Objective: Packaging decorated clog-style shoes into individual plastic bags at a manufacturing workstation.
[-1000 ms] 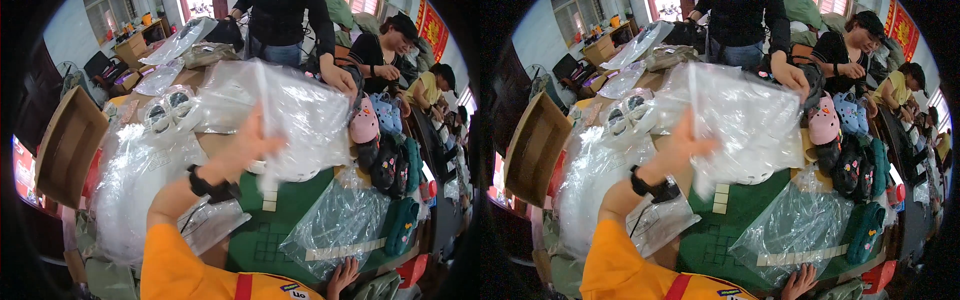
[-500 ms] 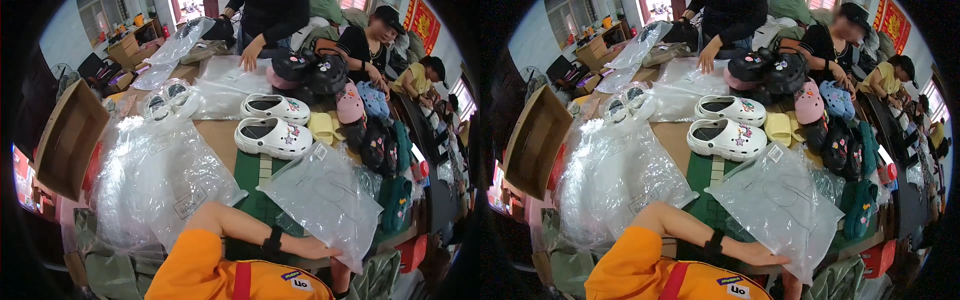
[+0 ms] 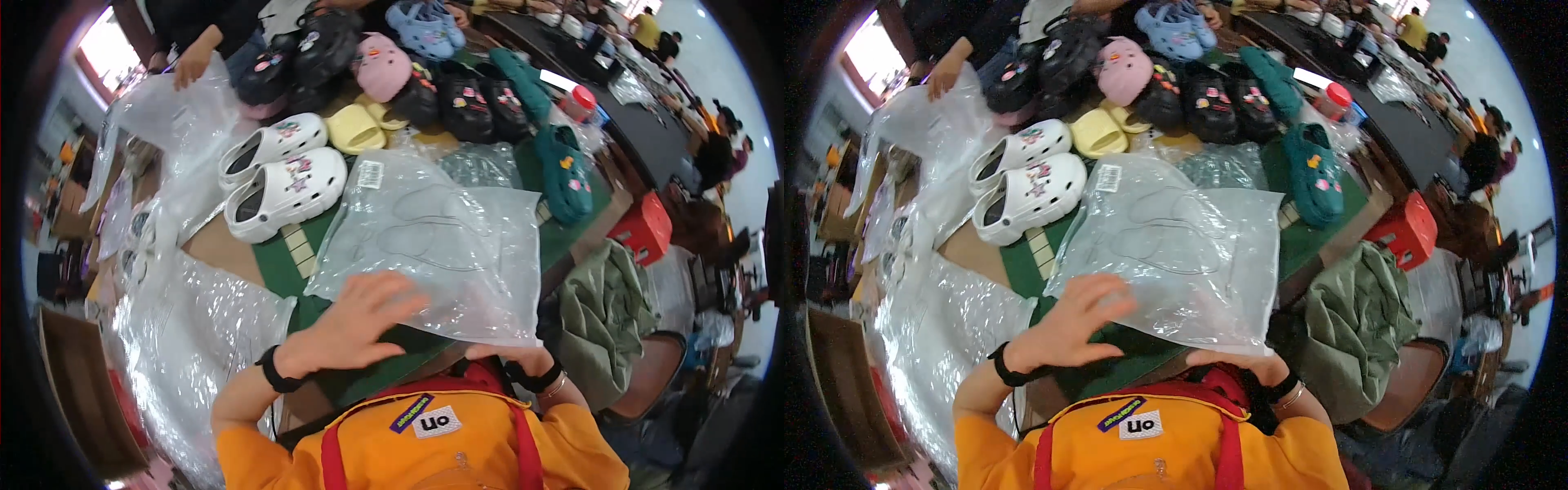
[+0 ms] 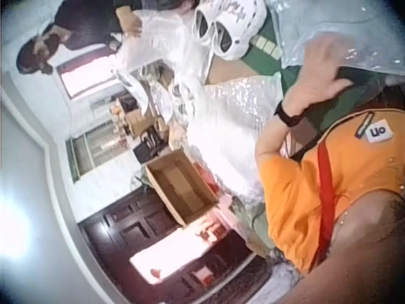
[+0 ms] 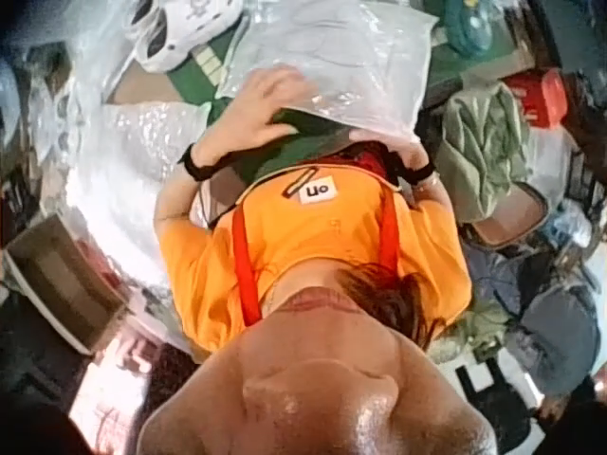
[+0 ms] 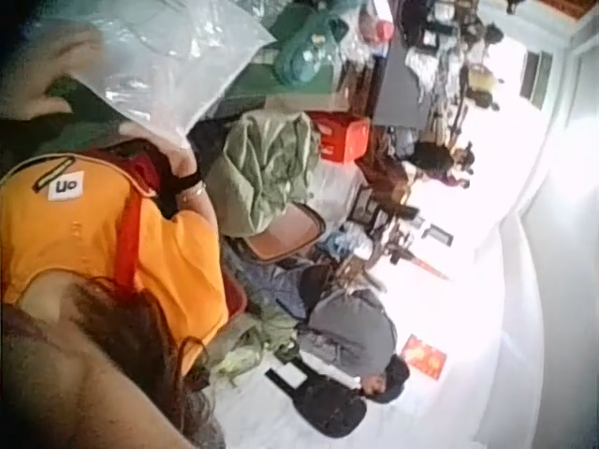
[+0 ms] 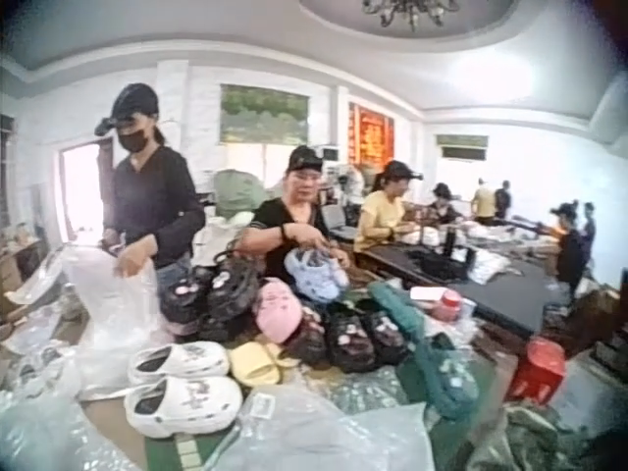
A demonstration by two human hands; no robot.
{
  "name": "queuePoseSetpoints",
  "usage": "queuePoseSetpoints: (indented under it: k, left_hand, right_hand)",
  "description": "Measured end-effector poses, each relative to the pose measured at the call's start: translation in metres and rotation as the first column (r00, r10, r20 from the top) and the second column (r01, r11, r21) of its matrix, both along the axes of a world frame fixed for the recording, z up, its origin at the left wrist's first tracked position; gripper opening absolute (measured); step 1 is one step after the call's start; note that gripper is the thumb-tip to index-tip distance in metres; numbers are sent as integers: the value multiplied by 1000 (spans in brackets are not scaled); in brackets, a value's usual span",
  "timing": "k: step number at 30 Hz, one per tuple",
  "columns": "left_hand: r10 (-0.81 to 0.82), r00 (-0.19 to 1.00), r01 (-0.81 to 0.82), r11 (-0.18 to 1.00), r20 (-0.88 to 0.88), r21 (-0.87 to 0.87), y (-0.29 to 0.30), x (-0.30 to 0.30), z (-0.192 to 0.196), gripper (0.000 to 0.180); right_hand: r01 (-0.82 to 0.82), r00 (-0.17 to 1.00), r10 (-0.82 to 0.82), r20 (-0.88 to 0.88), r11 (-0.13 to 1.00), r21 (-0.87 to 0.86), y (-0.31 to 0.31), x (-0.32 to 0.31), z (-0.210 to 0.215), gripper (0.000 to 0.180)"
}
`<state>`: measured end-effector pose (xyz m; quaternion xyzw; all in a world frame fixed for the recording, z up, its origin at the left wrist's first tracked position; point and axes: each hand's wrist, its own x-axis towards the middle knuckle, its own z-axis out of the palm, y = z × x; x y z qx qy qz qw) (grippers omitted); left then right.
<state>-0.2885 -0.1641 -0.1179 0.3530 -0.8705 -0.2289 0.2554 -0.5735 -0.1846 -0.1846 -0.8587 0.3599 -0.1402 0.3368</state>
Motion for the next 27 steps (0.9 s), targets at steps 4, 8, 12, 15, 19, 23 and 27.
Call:
queuePoseSetpoints:
  k: [4,8,12,15,19,23,27]
  left_hand:
    - [236,886,-207,972,399,-115,4,16,-57,61]
    - [508,758,-267,814,410,-516,-5,36,-87,54]
    - [472,857,-316,800,210,-509,-5,20,-71,20]
    - [354,919,-278,895,174,-350,6,-9,-54,11]
    - [226,966,-242,961,-129,-131,9,-55,-54,11]
    - [251,968,-218,840,0,-496,-14,-51,-21,39]
    - [805,591,-678,467,-44,-567,-76,14,-15,66]
  right_hand:
    - [-315,681,-364,636,638,703,11,3,1,78]
    - [-171,354,-829,432,397,902,-19,7,-3,42]
    - [-180,255,-862,438,403,897,-64,-25,-27,44]
    - [-231,102,-913,395,364,902,-73,-23,-31,46]
    - [-262,235,-919,318,255,931,-38,12,-18,39]
    - [-83,422,-849,317,312,946,-20,1,-46,42]
    - [-156,281,-910,304,270,950,-38,-47,-77,46]
